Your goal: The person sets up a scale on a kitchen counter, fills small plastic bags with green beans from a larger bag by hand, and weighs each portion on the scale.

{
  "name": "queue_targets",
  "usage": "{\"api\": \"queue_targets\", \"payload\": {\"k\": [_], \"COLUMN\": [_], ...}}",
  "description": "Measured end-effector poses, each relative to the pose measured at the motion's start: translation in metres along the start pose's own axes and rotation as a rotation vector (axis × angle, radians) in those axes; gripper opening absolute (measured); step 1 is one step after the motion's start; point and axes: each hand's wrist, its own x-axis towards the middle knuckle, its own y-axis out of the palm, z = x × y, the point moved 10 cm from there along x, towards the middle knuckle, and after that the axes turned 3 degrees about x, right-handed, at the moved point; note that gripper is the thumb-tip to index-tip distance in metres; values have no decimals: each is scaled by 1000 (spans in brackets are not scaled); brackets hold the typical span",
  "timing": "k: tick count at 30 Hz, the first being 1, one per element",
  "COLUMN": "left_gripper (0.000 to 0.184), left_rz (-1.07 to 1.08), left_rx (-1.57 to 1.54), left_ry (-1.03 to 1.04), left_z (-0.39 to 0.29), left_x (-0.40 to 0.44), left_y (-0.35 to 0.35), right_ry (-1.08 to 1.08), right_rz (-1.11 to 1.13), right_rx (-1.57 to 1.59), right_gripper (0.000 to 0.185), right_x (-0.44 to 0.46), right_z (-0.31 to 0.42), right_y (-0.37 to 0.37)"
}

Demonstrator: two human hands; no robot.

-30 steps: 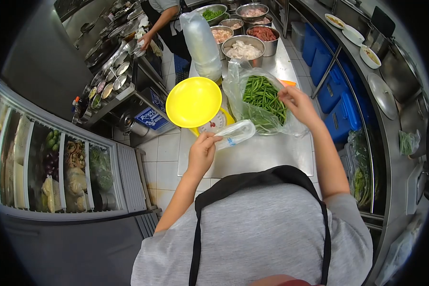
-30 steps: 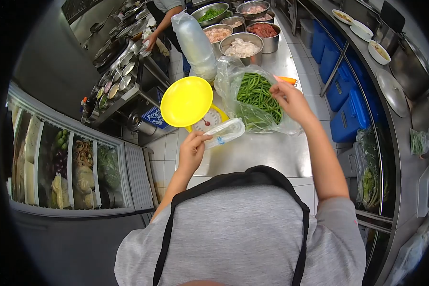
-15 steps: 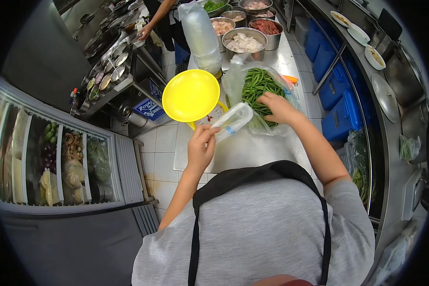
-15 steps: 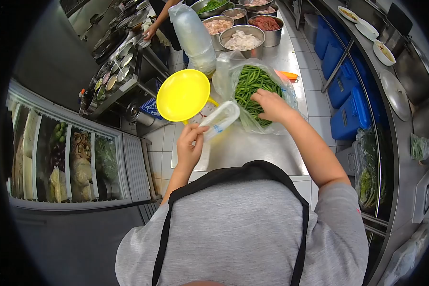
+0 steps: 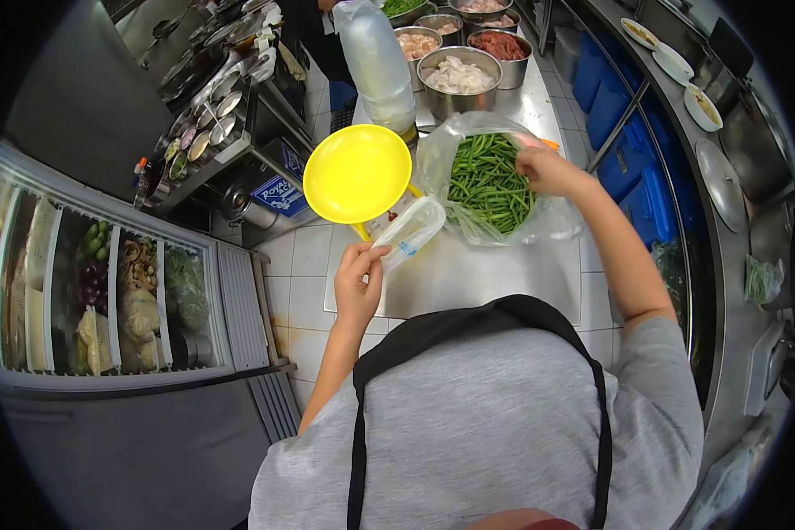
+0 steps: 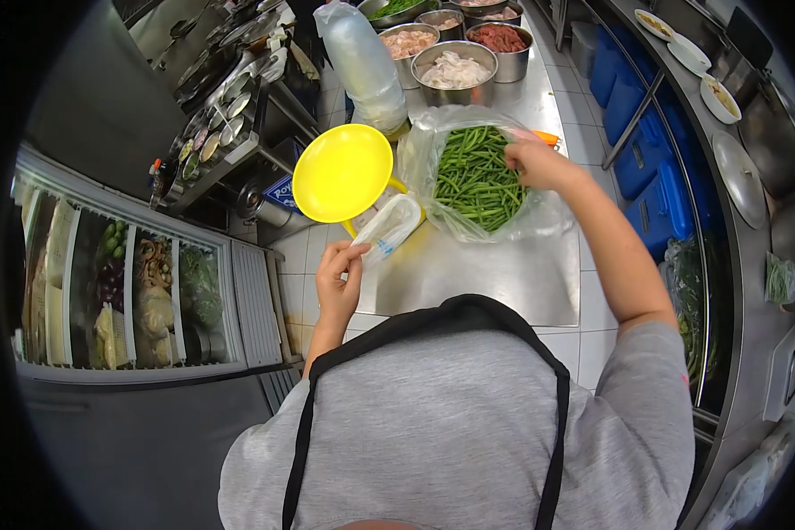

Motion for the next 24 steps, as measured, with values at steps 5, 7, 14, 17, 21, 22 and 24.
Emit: {"api": "queue_targets", "payload": {"k": [5,7,14,17,21,22,24], "left_gripper": [21,21,20,20,19,19,19], "left_rz": [47,43,94,114,122,123,113], "left_rx": [-20,-31,-75,-83,-87,-90,-77], "left_ry": [2,2,-10,-12,-9,-9,12], "left_z": [-14,-15,-13,-13,-19,-18,-16], "left_x": [7,6,6,7,9,8,8], "left_y": [9,12,23,29,29,30,30], "right_ry": [246,281,85,-70,43,45,204], "right_rz": [234,267,65,75,198,199,-4], "right_rx": [-62,-131,-258,-327,-253,-253,-293], "right_gripper": [17,20,58,62,60,60,58], "right_x": [-24,-33,-28,-19,-1,0,7], "right_z": [-47,-46,1,13,-7,-7,-16], "right_y": [22,26,8,20,41,51,42]}}
